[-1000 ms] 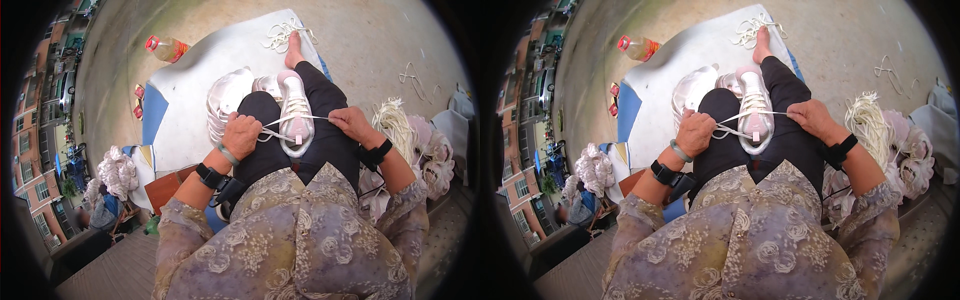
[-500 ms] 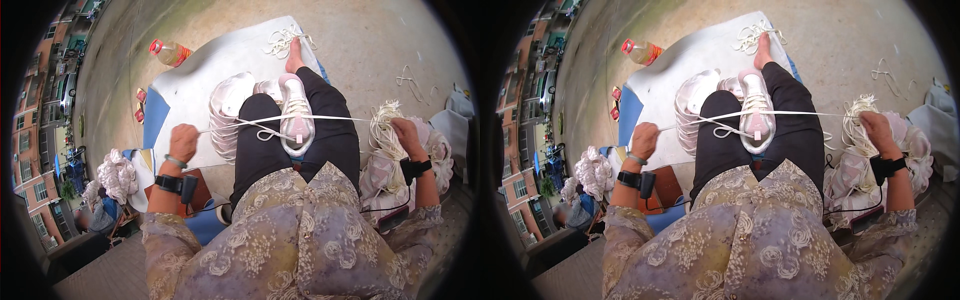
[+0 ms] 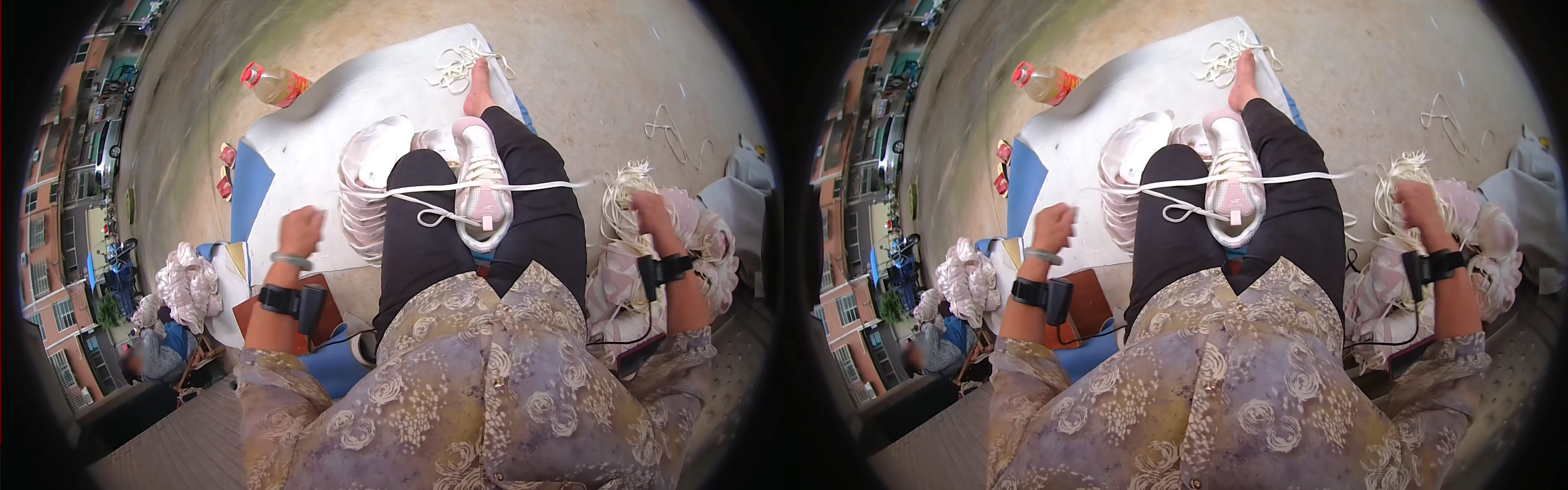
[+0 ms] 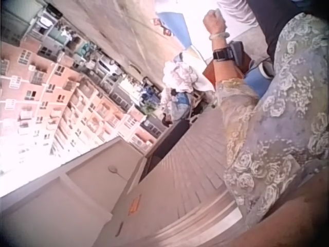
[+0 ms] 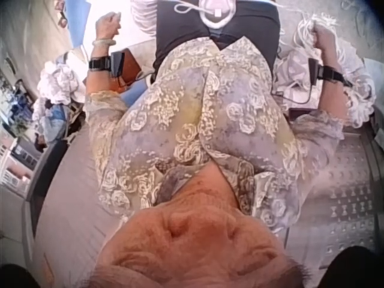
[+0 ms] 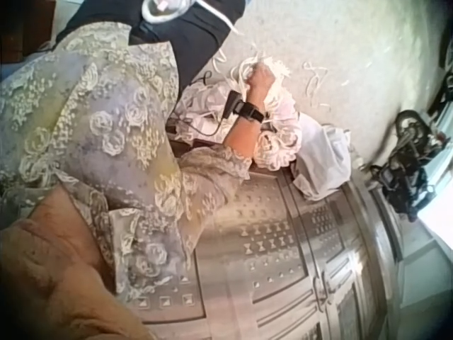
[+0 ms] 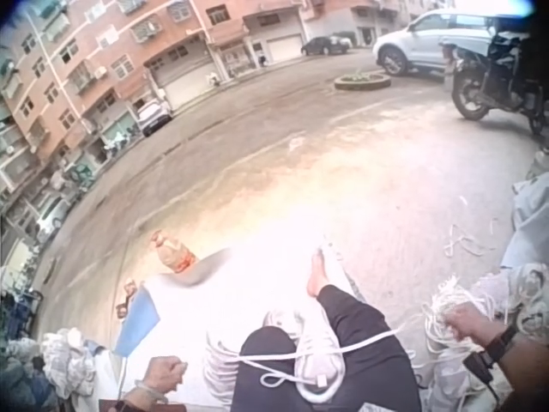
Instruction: The recorder is lacing a pair of white and pink athletic shoes while sitting down, using their bare foot as a form inside the shoe.
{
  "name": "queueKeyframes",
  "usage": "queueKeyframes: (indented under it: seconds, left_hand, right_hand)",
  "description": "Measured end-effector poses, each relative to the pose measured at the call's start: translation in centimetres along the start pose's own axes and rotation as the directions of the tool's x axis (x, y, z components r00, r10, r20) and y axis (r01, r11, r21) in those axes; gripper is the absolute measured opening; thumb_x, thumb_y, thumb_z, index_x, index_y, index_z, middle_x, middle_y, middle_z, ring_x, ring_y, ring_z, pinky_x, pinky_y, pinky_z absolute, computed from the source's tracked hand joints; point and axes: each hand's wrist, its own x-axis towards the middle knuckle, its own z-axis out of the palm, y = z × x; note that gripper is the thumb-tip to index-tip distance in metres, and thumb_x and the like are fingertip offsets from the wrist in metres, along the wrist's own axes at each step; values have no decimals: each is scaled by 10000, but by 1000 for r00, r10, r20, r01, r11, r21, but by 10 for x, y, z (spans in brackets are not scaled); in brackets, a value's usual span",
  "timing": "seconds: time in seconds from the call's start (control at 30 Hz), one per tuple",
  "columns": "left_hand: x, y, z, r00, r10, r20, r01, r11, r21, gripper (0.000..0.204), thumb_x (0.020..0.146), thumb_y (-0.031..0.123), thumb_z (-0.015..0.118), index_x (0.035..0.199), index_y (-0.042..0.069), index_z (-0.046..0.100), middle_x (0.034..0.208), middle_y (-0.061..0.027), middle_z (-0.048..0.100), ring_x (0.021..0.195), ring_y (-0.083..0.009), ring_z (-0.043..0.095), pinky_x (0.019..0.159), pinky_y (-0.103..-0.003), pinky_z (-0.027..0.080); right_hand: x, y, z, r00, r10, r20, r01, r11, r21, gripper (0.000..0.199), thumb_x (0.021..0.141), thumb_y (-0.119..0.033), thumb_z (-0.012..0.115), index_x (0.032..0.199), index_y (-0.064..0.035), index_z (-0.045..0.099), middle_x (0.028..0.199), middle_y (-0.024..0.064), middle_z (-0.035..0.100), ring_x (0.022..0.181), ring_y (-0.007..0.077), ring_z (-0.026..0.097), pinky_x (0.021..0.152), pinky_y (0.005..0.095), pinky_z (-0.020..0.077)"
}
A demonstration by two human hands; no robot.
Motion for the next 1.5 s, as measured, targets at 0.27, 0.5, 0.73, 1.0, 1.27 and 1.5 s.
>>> queueKeyframes:
  seconds: [0.27, 0.5, 0.73, 1.0, 1.27, 1.5]
  left_hand:
    - [7, 141, 83, 813, 115, 570, 149, 906, -395, 237, 844, 223, 512, 720, 31, 571, 529, -34, 555, 355, -76, 453, 328, -206, 332]
    - [33, 167, 121, 770, 12, 638, 93, 987, -131, 212, 822, 173, 496, 713, 9, 574, 537, -62, 583, 350, -112, 488, 319, -235, 326]
    - [52, 169, 127, 864, 44, 502, 326, 711, -623, 146, 878, 130, 433, 800, 37, 514, 689, -75, 590, 510, -132, 573, 419, -240, 433]
    - [36, 138, 152, 987, 157, 17, -93, 663, -743, 136, 812, 145, 574, 801, 13, 605, 661, 3, 551, 562, -65, 478, 520, -207, 392]
    - [23, 136, 152, 991, 134, 21, -87, 745, -661, 114, 842, 123, 568, 761, 44, 554, 628, 37, 521, 544, -29, 450, 476, -179, 362]
    - [18, 152, 136, 980, 0, 199, 159, 598, -786, 71, 842, 106, 537, 801, 65, 496, 594, -26, 546, 436, -78, 499, 357, -187, 368]
  right_hand:
    - [62, -224, 22, 724, -8, 690, -666, 251, 702, 128, 823, -115, 500, 895, -13, 527, 609, 21, 525, 497, 78, 510, 403, 220, 440]
    - [89, -240, 51, 661, 144, 737, -722, 393, 570, 138, 834, -133, 521, 838, 0, 559, 688, 66, 586, 576, 130, 595, 476, 246, 508]
    - [103, -245, 64, 837, 300, 458, -545, 383, 746, 152, 816, -217, 595, 832, -68, 624, 643, -29, 539, 522, 45, 471, 441, 193, 410]
    - [92, -244, 71, 853, 360, 379, -474, 229, 850, 97, 813, -141, 606, 816, -44, 616, 642, -16, 557, 526, 45, 487, 455, 179, 420]
    - [90, -241, 78, 866, 361, 345, -431, 190, 882, 77, 813, -99, 597, 781, -30, 584, 648, 8, 567, 530, 57, 528, 455, 180, 437]
    - [93, -238, 86, 873, 406, 271, -392, 254, 884, 60, 808, -62, 585, 760, -35, 560, 673, 21, 575, 565, 70, 553, 488, 188, 460]
